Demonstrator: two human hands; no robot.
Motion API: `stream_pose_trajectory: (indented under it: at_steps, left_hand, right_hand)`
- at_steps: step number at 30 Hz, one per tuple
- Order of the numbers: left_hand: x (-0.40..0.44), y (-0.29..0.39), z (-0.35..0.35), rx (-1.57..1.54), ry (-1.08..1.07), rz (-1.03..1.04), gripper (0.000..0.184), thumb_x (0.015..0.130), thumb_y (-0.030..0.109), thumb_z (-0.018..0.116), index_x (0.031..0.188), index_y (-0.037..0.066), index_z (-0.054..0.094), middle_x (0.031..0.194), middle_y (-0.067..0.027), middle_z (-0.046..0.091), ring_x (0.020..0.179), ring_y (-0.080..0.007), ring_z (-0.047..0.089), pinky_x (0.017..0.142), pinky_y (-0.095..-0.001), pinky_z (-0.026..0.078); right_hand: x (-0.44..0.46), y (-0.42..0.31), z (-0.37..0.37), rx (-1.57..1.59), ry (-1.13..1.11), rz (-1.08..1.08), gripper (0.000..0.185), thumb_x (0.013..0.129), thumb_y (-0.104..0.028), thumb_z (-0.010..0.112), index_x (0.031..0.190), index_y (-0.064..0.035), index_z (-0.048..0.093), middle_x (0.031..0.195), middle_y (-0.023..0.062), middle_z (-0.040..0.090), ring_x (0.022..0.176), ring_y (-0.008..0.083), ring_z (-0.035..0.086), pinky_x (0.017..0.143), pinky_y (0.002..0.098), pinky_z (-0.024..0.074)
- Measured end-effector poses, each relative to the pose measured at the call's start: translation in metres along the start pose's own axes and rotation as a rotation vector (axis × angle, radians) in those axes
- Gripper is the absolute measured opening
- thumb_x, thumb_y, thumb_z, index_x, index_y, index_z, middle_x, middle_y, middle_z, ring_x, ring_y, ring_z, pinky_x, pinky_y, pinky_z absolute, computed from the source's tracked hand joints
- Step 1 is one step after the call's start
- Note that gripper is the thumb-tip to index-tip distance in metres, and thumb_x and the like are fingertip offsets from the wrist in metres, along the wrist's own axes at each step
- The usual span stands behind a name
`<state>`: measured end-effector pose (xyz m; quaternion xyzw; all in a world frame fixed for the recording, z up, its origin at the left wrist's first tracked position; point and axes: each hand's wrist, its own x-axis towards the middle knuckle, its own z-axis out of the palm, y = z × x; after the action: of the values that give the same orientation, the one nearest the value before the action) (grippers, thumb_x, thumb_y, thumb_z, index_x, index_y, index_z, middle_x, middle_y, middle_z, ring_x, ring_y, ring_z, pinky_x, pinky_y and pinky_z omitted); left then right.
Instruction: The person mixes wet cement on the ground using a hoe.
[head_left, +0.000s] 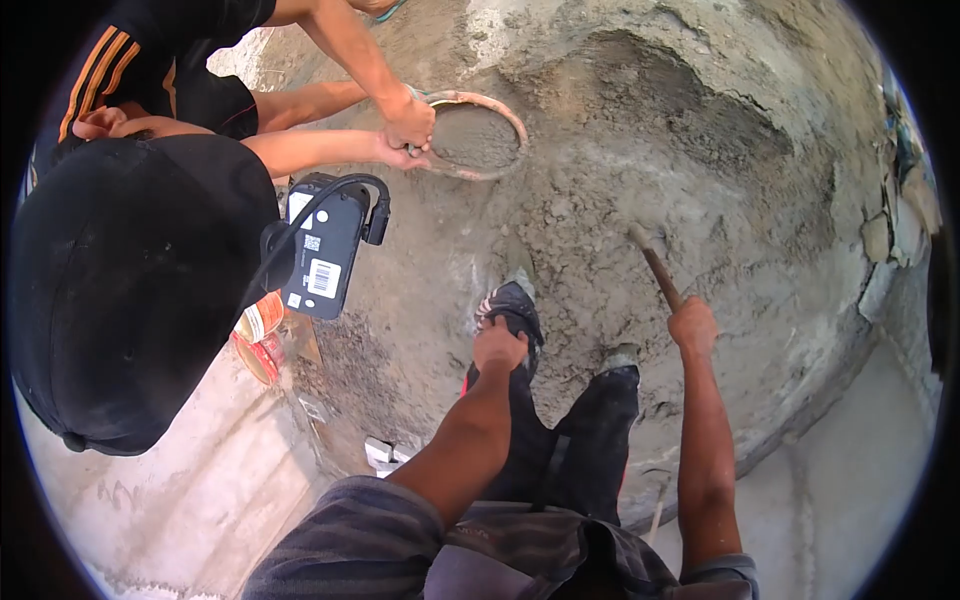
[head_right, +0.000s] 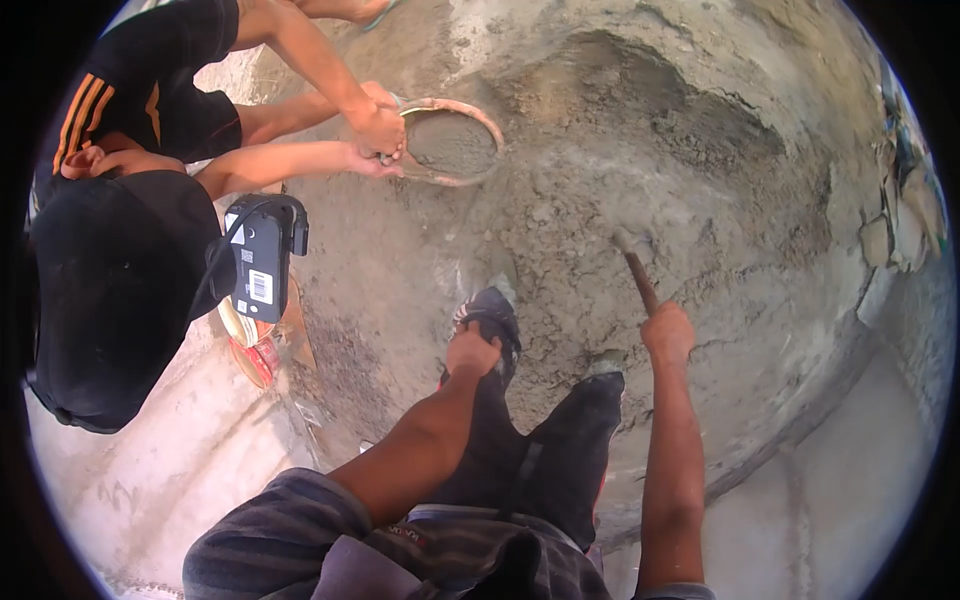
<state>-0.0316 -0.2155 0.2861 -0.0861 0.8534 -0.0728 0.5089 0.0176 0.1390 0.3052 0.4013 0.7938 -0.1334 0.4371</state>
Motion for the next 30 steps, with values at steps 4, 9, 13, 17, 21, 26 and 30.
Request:
stream_pose_trajectory:
  at_steps: [4,9,13,17,21,26,30]
  left_hand:
    - [0.001,0.006,-0.003,0.057,-0.017,-0.015,0.061,0.092,0.045,0.062,0.137,0.006,0.052,0.150,-0.0224,0.048,0.124,-0.0389,0.063,0.103,-0.0478,0.052]
    - [0.010,0.024,0.032,0.442,0.361,0.207,0.060,0.092,0.048,0.063,0.132,0.003,0.058,0.151,-0.0231,0.045,0.132,-0.0406,0.055,0.109,-0.0554,0.040]
    - [0.093,0.093,0.125,0.015,0.171,0.497,0.081,0.090,0.065,0.065,0.137,0.000,0.056,0.148,-0.0215,0.047,0.133,-0.0395,0.050,0.110,-0.0593,0.038]
    - [0.038,0.230,0.153,-0.790,-0.688,-0.021,0.087,0.091,0.066,0.068,0.144,0.000,0.045,0.118,-0.0181,0.059,0.110,-0.0330,0.063,0.090,-0.0561,0.052]
    - [0.006,0.231,0.188,-0.944,-0.674,-0.169,0.053,0.097,0.047,0.071,0.115,0.002,0.050,0.085,-0.0110,0.061,0.065,-0.0232,0.066,0.057,-0.0421,0.057]
    - [-0.074,0.213,0.137,-0.773,-0.540,0.031,0.041,0.098,0.035,0.070,0.112,0.004,0.047,0.070,-0.0060,0.055,0.049,-0.0201,0.056,0.045,-0.0378,0.051]
    - [-0.034,0.294,0.048,-0.753,-0.380,0.243,0.052,0.098,0.041,0.069,0.116,-0.003,0.048,0.078,-0.0105,0.061,0.057,-0.0227,0.066,0.052,-0.0386,0.057]
  right_hand:
    - [0.005,0.006,0.005,0.021,-0.025,0.025,0.029,0.091,-0.019,0.063,0.112,-0.0004,0.069,0.112,0.0218,0.074,0.105,0.0386,0.073,0.089,0.0475,0.0587]
    - [-0.017,0.056,0.060,0.352,-0.413,0.163,0.029,0.088,-0.018,0.063,0.108,0.0014,0.070,0.108,0.0262,0.074,0.104,0.0397,0.073,0.088,0.0483,0.0576]
    - [-0.091,0.098,0.193,0.504,-0.154,0.031,0.038,0.082,-0.022,0.073,0.106,0.0042,0.061,0.090,0.0304,0.071,0.086,0.0462,0.072,0.079,0.0547,0.0568]
    - [-0.138,0.072,0.190,0.531,-0.248,0.121,0.039,0.083,-0.022,0.070,0.111,0.0004,0.054,0.093,0.0270,0.073,0.087,0.0456,0.072,0.081,0.0552,0.0572]
    - [-0.183,0.091,0.195,0.687,-0.273,0.122,0.042,0.081,-0.017,0.069,0.116,0.0011,0.054,0.090,0.0281,0.072,0.085,0.0472,0.071,0.078,0.0551,0.0571]
    - [-0.249,0.093,0.200,1.083,-0.298,0.149,0.044,0.081,-0.016,0.068,0.120,-0.0026,0.055,0.089,0.0279,0.070,0.082,0.0489,0.070,0.077,0.0570,0.0555]
    - [-0.152,0.067,0.186,1.313,-0.227,0.012,0.042,0.082,-0.016,0.069,0.120,-0.0039,0.055,0.088,0.0276,0.069,0.086,0.0496,0.068,0.077,0.0566,0.0535]
